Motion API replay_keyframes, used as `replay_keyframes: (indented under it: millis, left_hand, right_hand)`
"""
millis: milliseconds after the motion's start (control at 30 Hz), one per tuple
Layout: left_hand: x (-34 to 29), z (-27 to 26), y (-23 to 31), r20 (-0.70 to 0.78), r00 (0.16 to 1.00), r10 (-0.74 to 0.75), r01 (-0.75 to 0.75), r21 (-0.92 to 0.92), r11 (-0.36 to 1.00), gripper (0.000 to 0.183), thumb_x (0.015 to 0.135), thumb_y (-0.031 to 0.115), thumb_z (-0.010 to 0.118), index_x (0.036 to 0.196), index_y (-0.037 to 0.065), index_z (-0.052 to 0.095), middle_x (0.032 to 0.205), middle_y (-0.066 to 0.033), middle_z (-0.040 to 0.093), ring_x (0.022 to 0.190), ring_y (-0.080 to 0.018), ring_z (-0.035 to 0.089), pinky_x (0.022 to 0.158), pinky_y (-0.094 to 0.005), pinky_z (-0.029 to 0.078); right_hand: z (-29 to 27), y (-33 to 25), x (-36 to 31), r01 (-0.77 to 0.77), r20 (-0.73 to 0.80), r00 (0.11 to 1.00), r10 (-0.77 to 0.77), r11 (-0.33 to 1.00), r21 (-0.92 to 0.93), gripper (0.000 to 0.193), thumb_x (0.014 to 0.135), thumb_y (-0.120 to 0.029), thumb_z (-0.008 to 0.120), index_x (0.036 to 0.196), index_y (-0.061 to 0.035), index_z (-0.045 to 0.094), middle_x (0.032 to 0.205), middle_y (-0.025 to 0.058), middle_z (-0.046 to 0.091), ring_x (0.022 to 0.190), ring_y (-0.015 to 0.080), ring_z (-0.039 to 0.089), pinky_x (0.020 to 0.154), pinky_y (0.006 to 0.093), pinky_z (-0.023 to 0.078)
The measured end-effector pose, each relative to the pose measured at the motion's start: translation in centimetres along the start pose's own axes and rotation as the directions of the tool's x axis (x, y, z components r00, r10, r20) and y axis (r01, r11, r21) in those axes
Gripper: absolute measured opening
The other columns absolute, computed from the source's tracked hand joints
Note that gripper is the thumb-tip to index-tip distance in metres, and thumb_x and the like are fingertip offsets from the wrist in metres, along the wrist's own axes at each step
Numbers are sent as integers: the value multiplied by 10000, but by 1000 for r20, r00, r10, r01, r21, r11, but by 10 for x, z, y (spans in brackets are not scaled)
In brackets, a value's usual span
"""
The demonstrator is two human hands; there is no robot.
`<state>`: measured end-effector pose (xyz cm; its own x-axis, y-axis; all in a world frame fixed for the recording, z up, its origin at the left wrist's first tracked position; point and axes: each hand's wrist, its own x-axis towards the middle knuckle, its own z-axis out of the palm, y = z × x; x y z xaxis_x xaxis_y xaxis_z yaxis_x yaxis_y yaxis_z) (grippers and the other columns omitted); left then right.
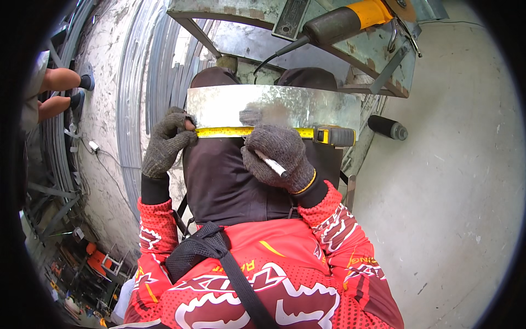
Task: Measure, mark, and cut a sheet of galvanized metal using hand tools and an angle grinder.
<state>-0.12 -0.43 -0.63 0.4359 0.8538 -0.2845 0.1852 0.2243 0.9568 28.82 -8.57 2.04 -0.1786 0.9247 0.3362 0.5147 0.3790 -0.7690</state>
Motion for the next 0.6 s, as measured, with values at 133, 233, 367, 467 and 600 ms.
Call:
replay_keyframes:
  millis: [133,233,367,467,600]
  left_hand:
    - [-1,1,2,-10,1000,-6,6,32,999,180,795,-67,753,942,1,675,1005,-58,575,950,-159,581,860,-301,496]
    - [1,5,8,-23,1000,13,-11,77,997,163,805,-20,759,953,-4,691,988,-50,599,867,-127,552,805,-281,468]
    - [-1,1,2,-22,999,43,-42,82,996,164,821,23,758,970,-16,701,962,-44,613,794,-100,533,751,-259,450]
    - [-3,3,6,-36,999,5,-3,51,999,175,834,26,758,990,-11,688,951,-31,607,789,-96,530,750,-263,456]
    - [-4,6,11,-110,993,-44,56,101,993,270,855,40,767,1095,33,644,918,3,562,796,-76,508,756,-266,469]
  right_hand:
    - [-5,-10,7,-49,-63,997,55,995,90,204,788,-21,799,963,-37,696,888,154,698,780,362,700,699,429,569]
    - [-40,-19,10,49,-162,986,-40,997,52,280,815,26,799,1080,-43,741,940,150,723,836,332,724,739,412,585]
    - [-92,-16,10,-130,-269,963,24,915,-381,336,832,-37,816,1149,-30,706,1052,141,716,970,310,698,849,404,559]
    - [-104,-2,-7,-205,-253,964,86,847,-491,493,804,-131,870,1236,-24,659,1160,160,691,1071,326,667,927,432,528]
    - [-93,2,-31,-392,-291,914,283,801,-453,675,756,-242,928,1311,-29,610,1254,182,655,1146,370,647,983,468,515]
